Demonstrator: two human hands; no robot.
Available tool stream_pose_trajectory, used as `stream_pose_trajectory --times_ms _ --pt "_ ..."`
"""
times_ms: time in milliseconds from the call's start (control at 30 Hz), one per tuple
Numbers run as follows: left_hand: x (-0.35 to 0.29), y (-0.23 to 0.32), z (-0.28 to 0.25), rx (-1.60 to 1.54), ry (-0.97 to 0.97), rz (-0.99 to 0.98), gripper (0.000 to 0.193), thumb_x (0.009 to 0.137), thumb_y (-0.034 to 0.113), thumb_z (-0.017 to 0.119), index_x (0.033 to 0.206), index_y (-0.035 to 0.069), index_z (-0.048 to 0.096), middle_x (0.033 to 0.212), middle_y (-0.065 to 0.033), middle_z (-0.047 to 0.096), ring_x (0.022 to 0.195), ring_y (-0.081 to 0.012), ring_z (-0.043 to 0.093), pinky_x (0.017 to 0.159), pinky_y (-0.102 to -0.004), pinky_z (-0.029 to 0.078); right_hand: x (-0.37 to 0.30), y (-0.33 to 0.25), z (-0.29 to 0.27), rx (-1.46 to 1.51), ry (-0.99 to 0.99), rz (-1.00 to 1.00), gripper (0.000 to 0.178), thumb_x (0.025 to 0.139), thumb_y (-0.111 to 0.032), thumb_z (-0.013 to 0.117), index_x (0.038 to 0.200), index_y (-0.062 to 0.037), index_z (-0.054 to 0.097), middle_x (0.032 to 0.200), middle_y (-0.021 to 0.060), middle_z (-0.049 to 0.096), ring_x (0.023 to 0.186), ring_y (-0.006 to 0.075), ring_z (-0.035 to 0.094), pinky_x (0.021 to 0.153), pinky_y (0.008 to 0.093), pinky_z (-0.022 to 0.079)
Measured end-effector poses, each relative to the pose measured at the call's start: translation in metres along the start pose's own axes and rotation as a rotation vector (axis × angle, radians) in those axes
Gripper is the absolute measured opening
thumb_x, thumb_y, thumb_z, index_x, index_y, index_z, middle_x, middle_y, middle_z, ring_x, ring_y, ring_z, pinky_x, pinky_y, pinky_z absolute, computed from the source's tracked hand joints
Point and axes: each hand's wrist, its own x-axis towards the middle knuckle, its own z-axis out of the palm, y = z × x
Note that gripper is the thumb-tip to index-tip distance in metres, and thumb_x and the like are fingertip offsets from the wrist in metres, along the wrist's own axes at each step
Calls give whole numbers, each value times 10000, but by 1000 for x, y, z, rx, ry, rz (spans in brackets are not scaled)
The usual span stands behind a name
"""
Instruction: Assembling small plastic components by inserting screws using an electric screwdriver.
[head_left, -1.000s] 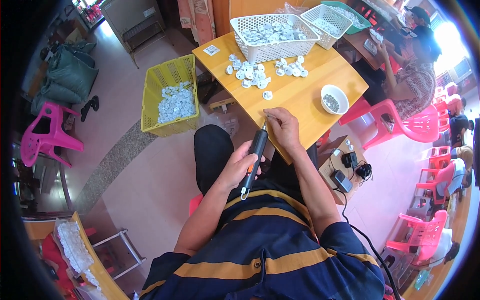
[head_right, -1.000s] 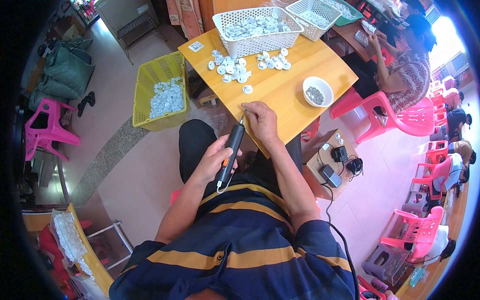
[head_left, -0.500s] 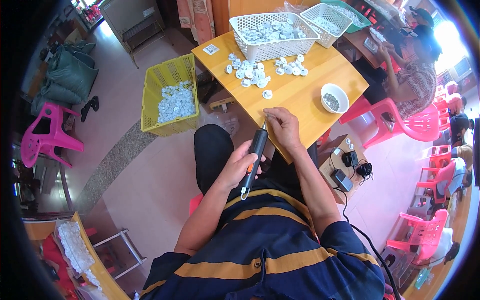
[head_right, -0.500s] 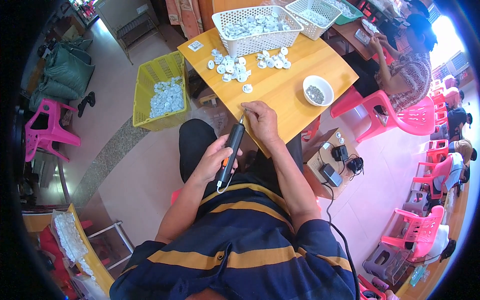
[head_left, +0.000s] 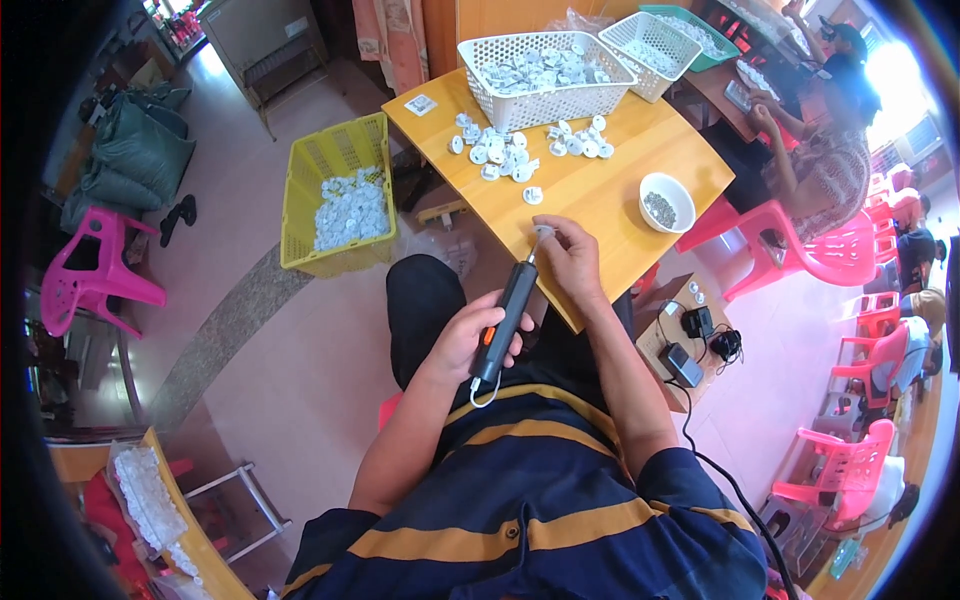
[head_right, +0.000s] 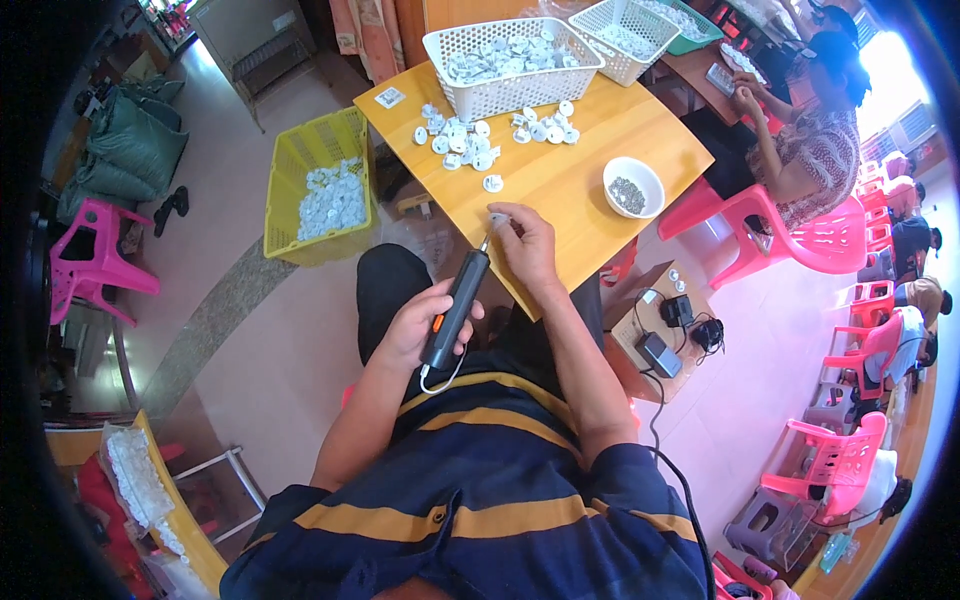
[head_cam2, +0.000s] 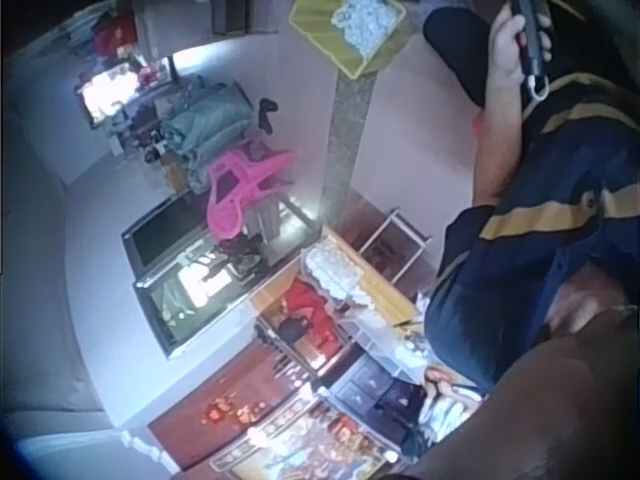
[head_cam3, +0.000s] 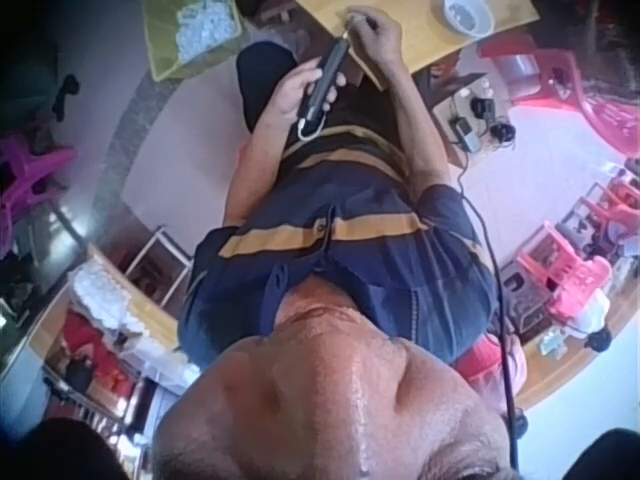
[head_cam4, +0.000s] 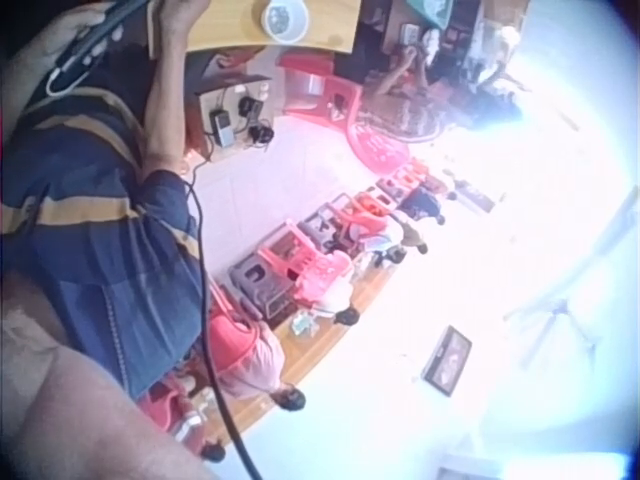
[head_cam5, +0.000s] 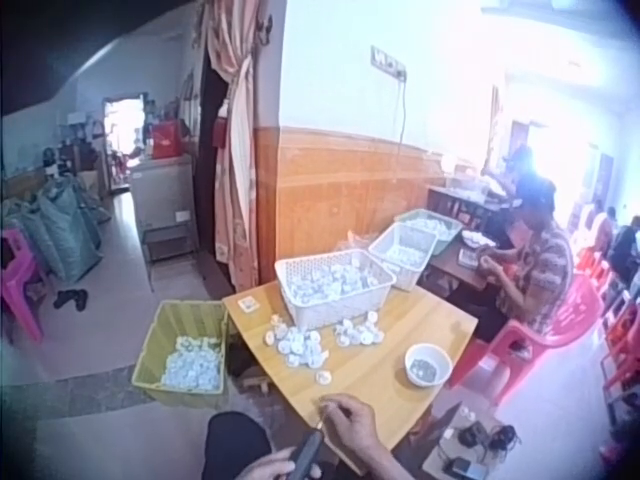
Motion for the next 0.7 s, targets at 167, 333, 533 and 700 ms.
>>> stream_pose_trajectory --times_ms 167,333,533,700 --pt "-3 2 -4 69 46 -8 432 977 173 523 1373 11 469 1065 -124 666 757 -167 681 610 -293 598 21 -10 -6 -335 140 -226 218 905 -24 673 1105 -72 744 942 120 712 792 225 682 744 326 549" --pt "-3 6 -4 64 85 9 401 976 162 532 1347 20 476 1056 -127 667 761 -171 680 608 -300 599 49 -14 5 -653 82 -252 149 870 -96 680 1001 -75 748 1007 168 707 878 376 689 795 444 561" --pt "-2 3 -7 47 103 24 408 976 151 541 1357 23 468 1051 -138 666 760 -194 684 617 -329 601 84 -11 27 -617 42 -285 313 839 -87 703 1151 -75 702 1095 211 687 965 394 681 852 445 556" --pt "-2 1 -7 46 122 21 402 984 136 527 1363 19 464 1051 -145 668 756 -197 684 625 -328 601 85 -17 5 -599 43 -217 458 825 -79 688 1280 -78 642 1310 222 601 1084 392 652 944 448 542"
